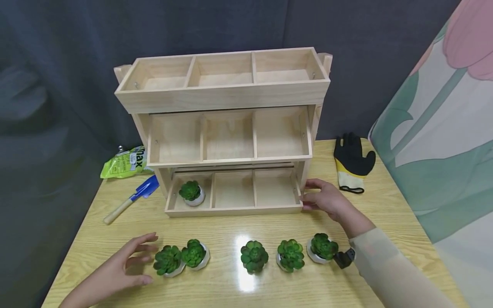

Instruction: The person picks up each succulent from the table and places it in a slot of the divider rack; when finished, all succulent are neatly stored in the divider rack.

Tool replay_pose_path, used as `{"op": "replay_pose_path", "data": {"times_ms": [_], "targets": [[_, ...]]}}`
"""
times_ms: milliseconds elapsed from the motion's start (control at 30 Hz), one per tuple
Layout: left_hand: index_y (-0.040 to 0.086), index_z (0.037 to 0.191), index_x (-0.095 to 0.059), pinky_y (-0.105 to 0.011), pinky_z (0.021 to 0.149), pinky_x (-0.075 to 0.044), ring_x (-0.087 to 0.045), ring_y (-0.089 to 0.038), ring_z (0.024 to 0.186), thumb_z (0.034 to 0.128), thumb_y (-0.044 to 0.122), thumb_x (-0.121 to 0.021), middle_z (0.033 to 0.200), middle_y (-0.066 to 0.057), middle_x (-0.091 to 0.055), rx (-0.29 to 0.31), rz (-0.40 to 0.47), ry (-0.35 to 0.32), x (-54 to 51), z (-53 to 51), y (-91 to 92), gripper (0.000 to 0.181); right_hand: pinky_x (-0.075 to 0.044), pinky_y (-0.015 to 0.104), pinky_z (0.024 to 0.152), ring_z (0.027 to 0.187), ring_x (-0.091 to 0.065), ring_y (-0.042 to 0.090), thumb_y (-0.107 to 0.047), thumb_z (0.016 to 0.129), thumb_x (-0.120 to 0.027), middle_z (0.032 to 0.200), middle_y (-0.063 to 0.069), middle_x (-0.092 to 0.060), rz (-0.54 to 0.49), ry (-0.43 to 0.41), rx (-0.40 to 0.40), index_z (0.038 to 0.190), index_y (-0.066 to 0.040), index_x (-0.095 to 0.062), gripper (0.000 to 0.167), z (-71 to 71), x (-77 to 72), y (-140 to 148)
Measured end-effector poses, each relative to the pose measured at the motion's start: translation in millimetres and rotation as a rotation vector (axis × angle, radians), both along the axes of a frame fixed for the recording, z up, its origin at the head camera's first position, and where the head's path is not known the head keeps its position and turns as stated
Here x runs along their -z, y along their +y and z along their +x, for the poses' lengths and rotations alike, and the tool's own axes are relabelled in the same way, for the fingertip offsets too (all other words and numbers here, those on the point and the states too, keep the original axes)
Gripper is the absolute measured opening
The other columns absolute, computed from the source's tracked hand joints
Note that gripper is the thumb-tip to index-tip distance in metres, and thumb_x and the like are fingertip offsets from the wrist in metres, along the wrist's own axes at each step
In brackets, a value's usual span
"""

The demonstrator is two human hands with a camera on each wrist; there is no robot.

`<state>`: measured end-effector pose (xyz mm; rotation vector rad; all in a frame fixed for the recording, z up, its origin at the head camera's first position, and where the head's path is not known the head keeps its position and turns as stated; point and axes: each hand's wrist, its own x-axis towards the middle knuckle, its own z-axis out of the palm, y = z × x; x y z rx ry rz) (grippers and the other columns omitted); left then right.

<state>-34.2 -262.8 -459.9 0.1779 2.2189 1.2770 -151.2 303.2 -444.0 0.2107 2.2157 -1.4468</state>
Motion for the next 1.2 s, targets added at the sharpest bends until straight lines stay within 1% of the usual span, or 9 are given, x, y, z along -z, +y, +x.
{"op": "replay_pose_path", "data": {"times_ms": [67, 200, 333, 433, 567, 633, 867, 1133, 1200], "targets": [[0.014, 0.167, -0.029, -0.021, 0.105, -0.057, -0.053, -0.043, 0.146, 0.0874, 0.036, -0.09, 0.169, -0.02, -0.041, 0.027, -0.016, 0.003, 4.1, 1.1, 1.9, 0.103, -0.067, 0.029, 0.089, 0.107, -0.07, 0.019, -0.012, 0.108, -0.062, 0.162, 0.036, -0.037, 0.002, 0.001, -0.001, 0.167, 0.007, -0.022, 0.073, -0.2, 0.3, 0.6], [0.012, 0.167, -0.032, -0.018, 0.103, -0.056, -0.055, -0.041, 0.144, 0.0845, 0.038, -0.092, 0.168, -0.021, -0.041, 0.061, -0.042, 0.008, 10.9, 2.1, 6.7, 0.105, -0.067, 0.029, 0.089, 0.107, -0.07, 0.019, -0.013, 0.108, -0.062, 0.163, 0.036, -0.037, 0.0, -0.004, 0.003, 0.167, 0.006, -0.022, 0.073, -0.3, 0.9, 1.3], [0.011, 0.164, -0.037, -0.02, 0.101, -0.056, -0.057, -0.036, 0.14, 0.0814, 0.041, -0.094, 0.165, -0.019, -0.045, 0.077, -0.089, 0.028, 14.5, 1.8, 12.9, 0.104, -0.068, 0.029, 0.09, 0.108, -0.071, 0.019, -0.013, 0.107, -0.064, 0.163, 0.035, -0.037, -0.005, -0.015, 0.013, 0.167, 0.005, -0.023, 0.075, -0.6, 1.8, 1.9], [0.012, 0.161, -0.042, -0.025, 0.1, -0.056, -0.059, -0.032, 0.136, 0.0795, 0.045, -0.095, 0.163, -0.016, -0.049, 0.082, -0.137, 0.048, 15.8, 0.9, 17.7, 0.103, -0.068, 0.03, 0.09, 0.107, -0.072, 0.018, -0.013, 0.107, -0.065, 0.163, 0.035, -0.037, -0.01, -0.018, 0.018, 0.167, 0.004, -0.023, 0.076, -1.0, 2.0, 1.8], [0.016, 0.157, -0.047, -0.03, 0.099, -0.056, -0.06, -0.028, 0.135, 0.0785, 0.048, -0.095, 0.157, -0.011, -0.054, 0.082, -0.174, 0.062, 17.4, -0.4, 23.1, 0.098, -0.068, 0.03, 0.091, 0.106, -0.072, 0.017, -0.014, 0.107, -0.065, 0.164, 0.034, -0.037, -0.015, -0.019, 0.018, 0.167, 0.004, -0.024, 0.076, -1.7, 2.2, 1.8], [0.016, 0.155, -0.049, -0.029, 0.097, -0.056, -0.06, -0.027, 0.133, 0.0783, 0.048, -0.095, 0.153, -0.01, -0.057, 0.077, -0.18, 0.061, 17.7, -0.6, 25.5, 0.095, -0.068, 0.03, 0.09, 0.106, -0.071, 0.017, -0.013, 0.106, -0.066, 0.164, 0.034, -0.037, -0.013, -0.02, 0.02, 0.167, 0.003, -0.024, 0.076, -1.6, 1.8, 1.9], [0.013, 0.149, -0.053, -0.023, 0.076, -0.052, -0.061, -0.02, 0.11, 0.0796, 0.047, -0.094, 0.14, -0.009, -0.063, 0.027, -0.192, 0.032, 19.1, -2.1, 29.7, 0.088, -0.068, 0.029, 0.089, 0.104, -0.071, 0.017, -0.012, 0.106, -0.066, 0.164, 0.034, -0.035, -0.006, -0.02, 0.019, 0.167, 0.004, -0.022, 0.077, -0.6, 0.7, 0.8], [0.01, 0.146, -0.056, -0.023, 0.068, -0.049, -0.059, -0.015, 0.094, 0.0814, 0.044, -0.094, 0.129, -0.008, -0.066, 0.017, -0.174, 0.048, 20.6, -1.8, 30.5, 0.082, -0.068, 0.029, 0.089, 0.105, -0.072, 0.017, -0.012, 0.106, -0.066, 0.165, 0.034, -0.034, 0.002, -0.016, 0.023, 0.167, 0.003, -0.023, 0.077, -0.3, -1.4, -0.5], [0.01, 0.146, -0.056, -0.023, 0.069, -0.049, -0.059, -0.015, 0.096, 0.081, 0.044, -0.094, 0.131, -0.008, -0.066, 0.009, -0.177, 0.05, 21.0, -2.1, 30.2, 0.082, -0.068, 0.028, 0.089, 0.104, -0.072, 0.017, -0.012, 0.106, -0.066, 0.165, 0.033, -0.035, 0.002, -0.021, 0.03, 0.167, 0.003, -0.023, 0.076, -0.3, -1.3, -0.6]]}}
